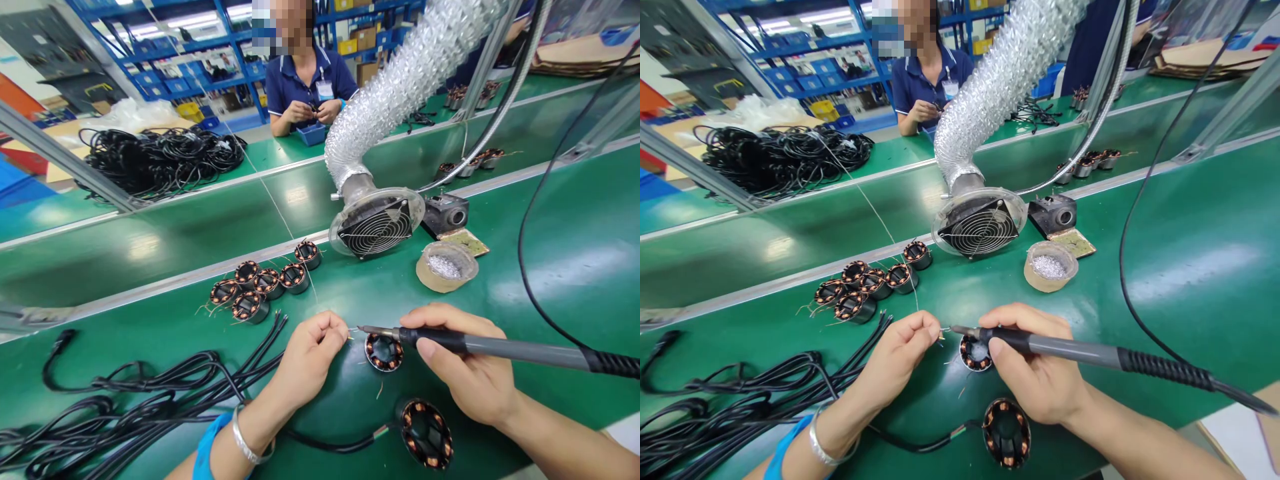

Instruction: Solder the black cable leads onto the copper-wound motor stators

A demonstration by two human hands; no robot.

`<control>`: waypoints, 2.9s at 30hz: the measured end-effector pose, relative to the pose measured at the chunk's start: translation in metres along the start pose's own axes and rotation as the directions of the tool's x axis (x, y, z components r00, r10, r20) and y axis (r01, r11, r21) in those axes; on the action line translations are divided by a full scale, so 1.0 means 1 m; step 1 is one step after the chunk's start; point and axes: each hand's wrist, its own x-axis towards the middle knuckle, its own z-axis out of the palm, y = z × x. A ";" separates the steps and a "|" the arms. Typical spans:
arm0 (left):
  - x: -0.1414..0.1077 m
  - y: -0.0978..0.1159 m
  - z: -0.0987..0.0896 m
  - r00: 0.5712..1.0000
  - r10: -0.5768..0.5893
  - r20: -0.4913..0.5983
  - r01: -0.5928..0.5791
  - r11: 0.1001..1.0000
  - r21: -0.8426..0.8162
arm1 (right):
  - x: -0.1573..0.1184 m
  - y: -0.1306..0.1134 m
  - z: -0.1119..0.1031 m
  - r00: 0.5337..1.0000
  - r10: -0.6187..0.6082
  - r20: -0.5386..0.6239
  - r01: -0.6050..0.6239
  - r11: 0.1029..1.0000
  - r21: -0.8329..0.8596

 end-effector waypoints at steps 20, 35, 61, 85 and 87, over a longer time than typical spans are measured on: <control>0.000 -0.002 -0.001 0.999 0.025 0.020 -0.026 0.999 0.043 | 0.001 -0.019 0.010 0.986 -0.152 0.064 0.155 0.987 -0.041; -0.001 0.000 -0.001 0.999 0.036 0.020 -0.037 0.997 0.065 | -0.004 -0.021 0.005 0.970 -0.234 0.072 0.238 0.969 -0.062; 0.000 -0.002 -0.001 0.999 0.046 0.009 -0.046 0.997 0.066 | -0.002 -0.017 0.010 0.958 -0.274 0.081 0.277 0.960 -0.036; -0.002 -0.002 -0.002 0.999 0.032 0.030 -0.034 0.997 0.065 | -0.001 -0.014 0.005 0.960 -0.271 0.066 0.273 0.962 -0.018; -0.001 -0.001 -0.001 0.999 0.033 0.028 -0.035 0.997 0.063 | 0.000 -0.014 0.005 0.957 -0.283 0.057 0.285 0.958 -0.023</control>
